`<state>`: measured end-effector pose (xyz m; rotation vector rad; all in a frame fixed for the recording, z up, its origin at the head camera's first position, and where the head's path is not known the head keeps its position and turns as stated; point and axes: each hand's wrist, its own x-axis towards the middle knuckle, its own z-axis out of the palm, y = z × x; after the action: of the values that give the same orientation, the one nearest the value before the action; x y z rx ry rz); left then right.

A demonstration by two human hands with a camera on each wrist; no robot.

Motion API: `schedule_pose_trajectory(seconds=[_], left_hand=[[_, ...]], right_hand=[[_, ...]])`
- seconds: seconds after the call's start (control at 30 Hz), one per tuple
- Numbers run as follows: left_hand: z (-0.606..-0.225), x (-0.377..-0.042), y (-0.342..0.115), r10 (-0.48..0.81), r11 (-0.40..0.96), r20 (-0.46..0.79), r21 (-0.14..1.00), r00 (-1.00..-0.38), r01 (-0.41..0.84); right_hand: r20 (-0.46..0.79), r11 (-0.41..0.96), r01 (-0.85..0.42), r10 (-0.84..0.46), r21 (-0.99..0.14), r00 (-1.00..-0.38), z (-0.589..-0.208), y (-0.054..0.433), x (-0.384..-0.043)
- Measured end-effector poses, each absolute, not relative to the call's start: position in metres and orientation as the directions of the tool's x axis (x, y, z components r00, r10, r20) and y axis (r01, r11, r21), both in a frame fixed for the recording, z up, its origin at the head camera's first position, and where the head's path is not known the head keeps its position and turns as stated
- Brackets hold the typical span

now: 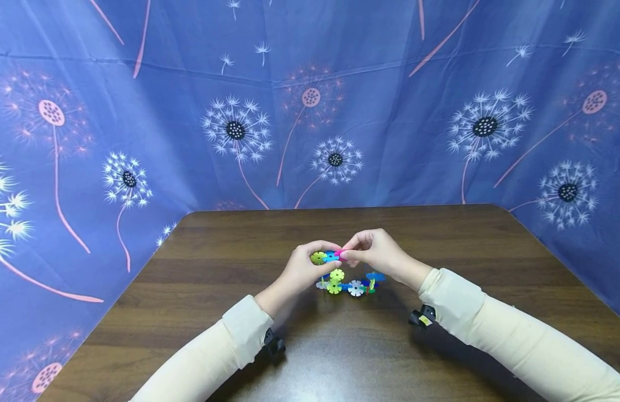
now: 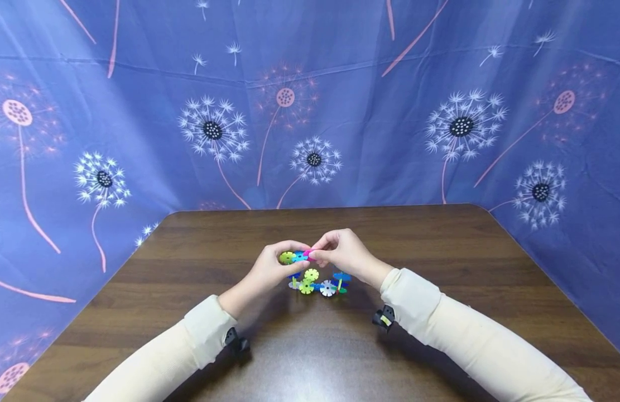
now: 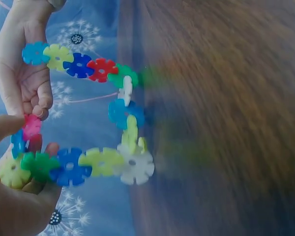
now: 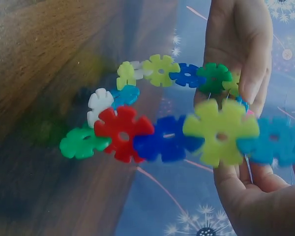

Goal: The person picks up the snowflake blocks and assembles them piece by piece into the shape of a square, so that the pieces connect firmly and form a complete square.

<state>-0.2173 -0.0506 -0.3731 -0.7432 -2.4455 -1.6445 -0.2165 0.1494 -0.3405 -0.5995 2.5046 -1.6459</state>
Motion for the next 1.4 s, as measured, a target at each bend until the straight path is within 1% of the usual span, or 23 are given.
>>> schedule_pose_trajectory(seconds=[0.17, 0.33, 0.5, 0.63, 0.8, 0.87, 1.07, 1.27, 1.4], left_hand=[[-0.373, -0.219, -0.045, 0.29, 0.301, 0.335, 0.857, -0.896, 0.418], [-0.373, -0.221, -0.043, 0.247, 0.3, 0.309, 0.877, -0.919, 0.375], [-0.371, -0.221, -0.041, 0.204, 0.288, 0.262, 0.905, -0.943, 0.314], [-0.369, -0.222, -0.04, 0.186, 0.282, 0.238, 0.916, -0.953, 0.284], [-0.369, -0.223, -0.037, 0.177, 0.306, 0.243, 0.907, -0.954, 0.288], [-0.369, -0.224, -0.036, 0.172, 0.308, 0.243, 0.907, -0.955, 0.286], [-0.368, -0.223, -0.034, 0.162, 0.288, 0.223, 0.921, -0.961, 0.263], [-0.366, -0.222, -0.031, 0.148, 0.284, 0.214, 0.926, -0.966, 0.249], [-0.367, -0.222, -0.031, 0.144, 0.287, 0.21, 0.926, -0.967, 0.244]], right_hand=[[0.117, 0.31, -0.249, -0.388, -0.917, -0.914, -0.34, 0.153, -0.218], [0.034, 0.265, -0.139, -0.365, -0.954, -0.931, -0.341, 0.162, -0.232], [-0.066, 0.32, -0.067, -0.387, -0.945, -0.92, -0.357, 0.167, -0.257], [-0.108, 0.408, -0.091, -0.441, -0.909, -0.891, -0.374, 0.161, -0.276], [-0.099, 0.521, -0.178, -0.459, -0.835, -0.883, -0.388, 0.151, -0.289], [-0.09, 0.536, -0.201, -0.468, -0.82, -0.879, -0.392, 0.148, -0.291], [-0.11, 0.57, -0.218, -0.485, -0.793, -0.868, -0.396, 0.142, -0.29], [-0.079, 0.633, -0.315, -0.514, -0.707, -0.854, -0.396, 0.137, -0.291], [-0.092, 0.639, -0.318, -0.522, -0.7, -0.848, -0.397, 0.136, -0.291]])
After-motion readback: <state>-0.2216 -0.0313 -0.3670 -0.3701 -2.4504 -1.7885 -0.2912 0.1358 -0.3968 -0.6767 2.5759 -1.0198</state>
